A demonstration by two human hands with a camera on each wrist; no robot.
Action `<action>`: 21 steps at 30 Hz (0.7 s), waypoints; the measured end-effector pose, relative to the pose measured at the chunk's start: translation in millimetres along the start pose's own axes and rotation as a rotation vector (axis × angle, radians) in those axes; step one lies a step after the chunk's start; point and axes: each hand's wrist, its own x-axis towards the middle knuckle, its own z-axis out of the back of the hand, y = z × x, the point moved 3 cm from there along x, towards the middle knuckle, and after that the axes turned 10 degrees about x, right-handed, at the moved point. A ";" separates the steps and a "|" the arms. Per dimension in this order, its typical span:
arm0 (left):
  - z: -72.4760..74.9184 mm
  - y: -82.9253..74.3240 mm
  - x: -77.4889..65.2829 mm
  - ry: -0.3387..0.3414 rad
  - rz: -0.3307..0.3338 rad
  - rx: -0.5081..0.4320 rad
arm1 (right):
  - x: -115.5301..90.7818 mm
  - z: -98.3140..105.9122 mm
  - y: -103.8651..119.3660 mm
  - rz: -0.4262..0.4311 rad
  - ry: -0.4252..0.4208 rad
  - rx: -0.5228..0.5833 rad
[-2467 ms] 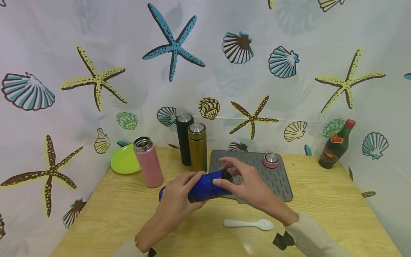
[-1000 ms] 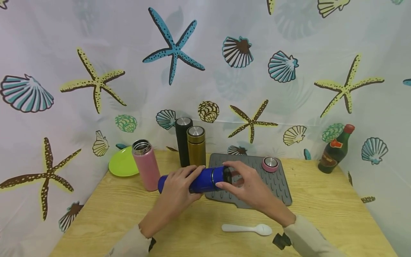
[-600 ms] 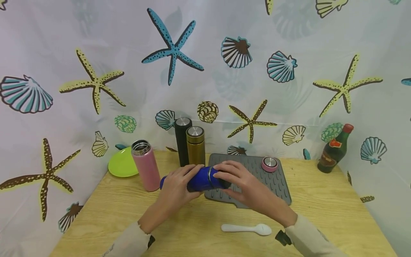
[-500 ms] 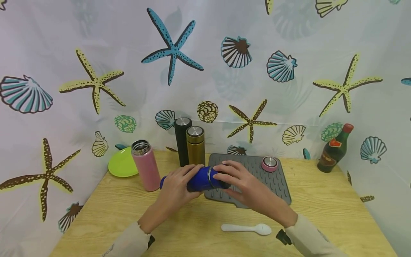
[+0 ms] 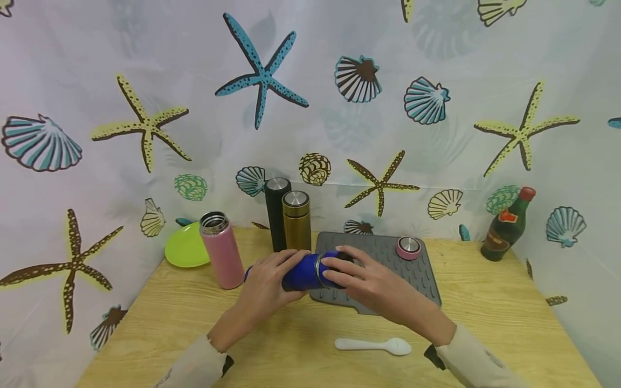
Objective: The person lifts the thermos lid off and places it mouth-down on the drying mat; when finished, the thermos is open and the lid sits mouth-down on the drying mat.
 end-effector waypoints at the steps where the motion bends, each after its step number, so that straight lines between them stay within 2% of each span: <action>1: 0.7 0.3 0.6 0.003 -0.007 -0.003 | -0.7 0.2 0.4 0.011 0.007 -0.012; 4: 2.2 1.8 3.2 0.025 -0.031 -0.020 | -1.8 1.5 2.1 0.036 0.030 -0.062; 6: 3.3 2.5 4.8 0.070 -0.033 -0.047 | -2.4 2.0 3.6 0.050 0.049 -0.093; 8: 4.7 3.2 5.9 0.134 -0.029 -0.077 | -3.2 2.1 4.7 0.061 0.056 -0.099; 12: 8.9 6.6 8.2 0.287 -0.020 -0.149 | -3.5 5.1 7.5 0.057 0.044 -0.023; 16: 9.9 20.7 7.8 0.410 -0.006 -0.231 | -5.5 17.4 7.8 0.052 0.027 0.022; 19: 9.3 39.6 -0.3 0.422 0.065 -0.279 | -10.3 37.4 0.7 0.022 -0.028 0.031; 21: 8.8 51.6 -6.6 0.380 0.134 -0.321 | -15.7 51.6 -9.0 -0.018 -0.080 0.057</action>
